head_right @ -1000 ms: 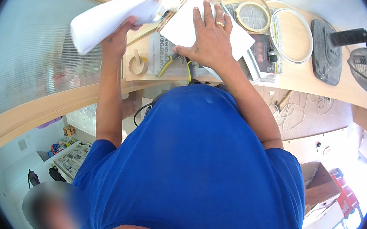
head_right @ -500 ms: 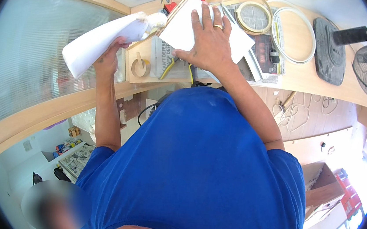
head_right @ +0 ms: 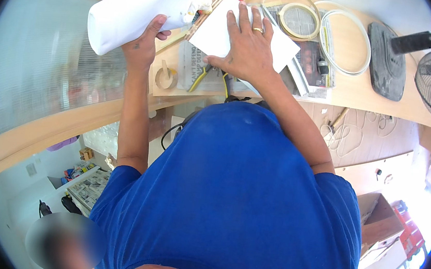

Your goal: The person aligns a white panel onto a wooden frame, then applies glue from a white bottle to the edges of the panel and a thin wooden strip. They handle the components carefully to ensure proper alignment and adhesion.

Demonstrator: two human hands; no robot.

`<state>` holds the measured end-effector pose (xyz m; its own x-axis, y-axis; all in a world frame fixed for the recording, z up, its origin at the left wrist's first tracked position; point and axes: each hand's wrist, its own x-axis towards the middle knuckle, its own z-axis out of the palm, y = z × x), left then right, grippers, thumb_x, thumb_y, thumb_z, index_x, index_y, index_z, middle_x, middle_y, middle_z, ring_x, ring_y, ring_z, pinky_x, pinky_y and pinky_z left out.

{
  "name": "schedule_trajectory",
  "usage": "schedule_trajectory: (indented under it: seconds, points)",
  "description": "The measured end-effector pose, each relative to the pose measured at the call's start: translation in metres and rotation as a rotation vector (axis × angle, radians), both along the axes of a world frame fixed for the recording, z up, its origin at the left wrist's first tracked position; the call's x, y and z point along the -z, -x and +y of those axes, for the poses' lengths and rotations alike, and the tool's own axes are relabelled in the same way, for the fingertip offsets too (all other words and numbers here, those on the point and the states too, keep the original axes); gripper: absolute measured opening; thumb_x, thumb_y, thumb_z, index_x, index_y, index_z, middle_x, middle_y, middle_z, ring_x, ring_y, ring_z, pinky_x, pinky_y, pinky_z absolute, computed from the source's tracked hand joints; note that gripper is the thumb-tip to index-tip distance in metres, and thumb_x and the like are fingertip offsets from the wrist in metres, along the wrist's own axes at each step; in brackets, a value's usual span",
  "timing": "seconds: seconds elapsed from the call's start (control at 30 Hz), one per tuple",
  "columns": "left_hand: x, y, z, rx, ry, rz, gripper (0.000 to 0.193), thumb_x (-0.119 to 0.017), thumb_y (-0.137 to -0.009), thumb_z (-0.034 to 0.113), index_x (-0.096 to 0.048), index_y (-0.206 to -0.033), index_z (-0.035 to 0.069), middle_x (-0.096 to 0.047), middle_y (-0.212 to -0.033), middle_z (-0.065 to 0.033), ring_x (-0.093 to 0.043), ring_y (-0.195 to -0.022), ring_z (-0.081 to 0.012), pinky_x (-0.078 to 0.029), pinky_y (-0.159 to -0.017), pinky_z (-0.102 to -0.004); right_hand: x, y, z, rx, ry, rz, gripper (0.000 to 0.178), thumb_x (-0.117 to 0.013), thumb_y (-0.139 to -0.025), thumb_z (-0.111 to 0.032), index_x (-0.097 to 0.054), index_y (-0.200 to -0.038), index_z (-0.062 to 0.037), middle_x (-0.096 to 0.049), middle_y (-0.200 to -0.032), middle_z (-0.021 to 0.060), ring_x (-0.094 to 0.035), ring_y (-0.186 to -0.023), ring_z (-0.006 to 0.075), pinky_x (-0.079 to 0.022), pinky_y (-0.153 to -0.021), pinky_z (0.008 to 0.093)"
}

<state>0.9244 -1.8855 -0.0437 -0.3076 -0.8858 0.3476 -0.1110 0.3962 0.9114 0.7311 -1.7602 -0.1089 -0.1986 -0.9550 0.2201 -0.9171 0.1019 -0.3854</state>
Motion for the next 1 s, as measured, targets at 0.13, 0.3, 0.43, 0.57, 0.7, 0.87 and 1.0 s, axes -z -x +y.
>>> schedule_trajectory:
  seconds: [0.13, 0.3, 0.43, 0.57, 0.7, 0.87, 1.0]
  points:
    - [0.005, -0.001, 0.013, -0.083, -0.006, -0.012, 0.022, -0.08, -0.089, 0.01, -0.072, -0.102, -0.006, -0.075, -0.088, -0.0115, -0.07, -0.064, -0.0149, -0.056, -0.054, -0.0239, -0.002, -0.001, 0.001, -0.015, -0.013, 0.0, 0.12, -0.074, -0.068, -0.076, -0.041, -0.152, 0.0015, -0.026, -0.163, 0.0276, -0.016, -0.155, 0.043, -0.009, -0.123, 0.0571]
    - [0.007, -0.002, 0.023, -0.128, -0.006, -0.009, 0.021, -0.079, -0.09, 0.011, -0.072, -0.101, -0.006, -0.074, -0.086, -0.0106, -0.068, -0.063, -0.0131, -0.055, -0.052, -0.0234, 0.001, 0.0, 0.001, -0.012, -0.001, 0.017, 0.12, -0.073, -0.069, -0.076, -0.04, -0.152, 0.0023, -0.026, -0.163, 0.0282, -0.017, -0.154, 0.0435, -0.01, -0.123, 0.0573]
    - [0.003, 0.008, 0.017, -0.093, 0.06, -0.028, 0.02, -0.078, -0.09, 0.009, -0.071, -0.101, -0.006, -0.074, -0.088, -0.0118, -0.068, -0.063, -0.014, -0.056, -0.052, -0.0245, 0.005, 0.002, 0.0, -0.028, 0.05, 0.021, 0.112, -0.072, -0.073, -0.073, -0.042, -0.151, 0.0023, -0.028, -0.16, 0.0313, -0.025, -0.15, 0.0492, -0.012, -0.121, 0.0595]
    - [0.008, 0.004, 0.022, -0.086, 0.071, -0.066, 0.02, -0.076, -0.092, 0.009, -0.073, -0.105, -0.004, -0.075, -0.093, -0.0122, -0.071, -0.069, -0.0162, -0.057, -0.055, -0.0254, 0.007, 0.003, 0.0, -0.028, 0.055, 0.035, 0.112, -0.071, -0.073, -0.073, -0.042, -0.151, 0.0019, -0.029, -0.16, 0.031, -0.026, -0.15, 0.0486, -0.012, -0.121, 0.0593]
    - [0.007, -0.03, 0.04, -0.175, -0.104, -0.269, 0.02, -0.073, -0.095, 0.014, -0.076, -0.109, 0.0, -0.076, -0.1, -0.0116, -0.074, -0.08, -0.0184, -0.059, -0.063, -0.0276, 0.005, 0.004, 0.0, -0.024, 0.051, 0.032, 0.112, -0.072, -0.073, -0.074, -0.042, -0.151, 0.0016, -0.03, -0.159, 0.0309, -0.026, -0.149, 0.0482, -0.013, -0.121, 0.059]
    - [0.015, -0.044, 0.047, -0.132, -0.053, -0.245, 0.022, -0.07, -0.097, 0.016, -0.075, -0.11, -0.001, -0.075, -0.101, -0.012, -0.074, -0.083, -0.0191, -0.06, -0.069, -0.0296, 0.003, 0.002, -0.001, -0.023, 0.028, 0.051, 0.112, -0.072, -0.073, -0.073, -0.043, -0.15, 0.0021, -0.03, -0.159, 0.0309, -0.026, -0.149, 0.0489, -0.013, -0.121, 0.0588]
    - [0.032, -0.017, 0.021, -0.015, 0.13, -0.044, 0.014, -0.073, -0.093, 0.004, -0.074, -0.102, -0.006, -0.075, -0.092, -0.0118, -0.07, -0.071, -0.0182, -0.059, -0.064, -0.0276, 0.003, 0.002, -0.001, -0.031, 0.023, 0.038, 0.117, -0.072, -0.071, -0.076, -0.042, -0.151, 0.0029, -0.03, -0.161, 0.0294, -0.021, -0.152, 0.0462, -0.011, -0.122, 0.0574]
